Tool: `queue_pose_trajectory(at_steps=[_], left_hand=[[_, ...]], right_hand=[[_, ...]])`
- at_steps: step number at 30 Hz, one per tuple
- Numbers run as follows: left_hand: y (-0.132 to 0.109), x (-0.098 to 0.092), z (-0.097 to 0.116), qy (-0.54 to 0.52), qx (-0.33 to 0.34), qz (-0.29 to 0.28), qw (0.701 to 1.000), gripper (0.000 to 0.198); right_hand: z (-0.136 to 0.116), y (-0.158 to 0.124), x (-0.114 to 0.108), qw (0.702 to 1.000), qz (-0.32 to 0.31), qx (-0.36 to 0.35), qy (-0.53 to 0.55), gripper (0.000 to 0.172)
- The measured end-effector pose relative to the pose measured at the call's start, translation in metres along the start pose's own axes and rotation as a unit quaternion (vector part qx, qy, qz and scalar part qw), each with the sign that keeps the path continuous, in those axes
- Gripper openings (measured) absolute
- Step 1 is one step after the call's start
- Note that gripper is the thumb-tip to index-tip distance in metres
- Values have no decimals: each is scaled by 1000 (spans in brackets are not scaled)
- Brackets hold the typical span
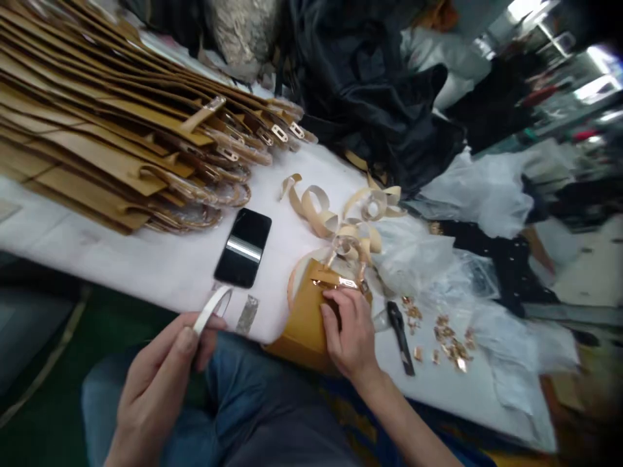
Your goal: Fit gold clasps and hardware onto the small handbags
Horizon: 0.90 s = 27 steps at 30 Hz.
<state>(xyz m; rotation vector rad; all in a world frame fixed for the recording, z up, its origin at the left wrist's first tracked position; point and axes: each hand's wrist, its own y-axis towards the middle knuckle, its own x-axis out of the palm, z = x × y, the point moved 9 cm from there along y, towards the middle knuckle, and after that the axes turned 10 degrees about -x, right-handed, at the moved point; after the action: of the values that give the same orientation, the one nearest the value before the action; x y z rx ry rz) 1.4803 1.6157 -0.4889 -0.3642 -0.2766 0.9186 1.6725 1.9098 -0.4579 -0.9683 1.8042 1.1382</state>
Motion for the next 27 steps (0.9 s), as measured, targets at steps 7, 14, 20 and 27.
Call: queue_pose_trajectory(at_steps=[7,14,20,27], left_hand=[[-99,75,13,132,54,-65,988,45],[-170,126,35,230,155,-26,961,40],[-213,146,60,310,258,23,915,21],[-236,159,69,355,323,30,877,13]], right_hand=[[-35,-30,-64,989,64,-118,57,19],[-93,-36,-116,929,-2,-146,340,31],[-138,-50,-143,863,-62,-248,437,47],[-149,-65,-160,848,0,-292,443,45]])
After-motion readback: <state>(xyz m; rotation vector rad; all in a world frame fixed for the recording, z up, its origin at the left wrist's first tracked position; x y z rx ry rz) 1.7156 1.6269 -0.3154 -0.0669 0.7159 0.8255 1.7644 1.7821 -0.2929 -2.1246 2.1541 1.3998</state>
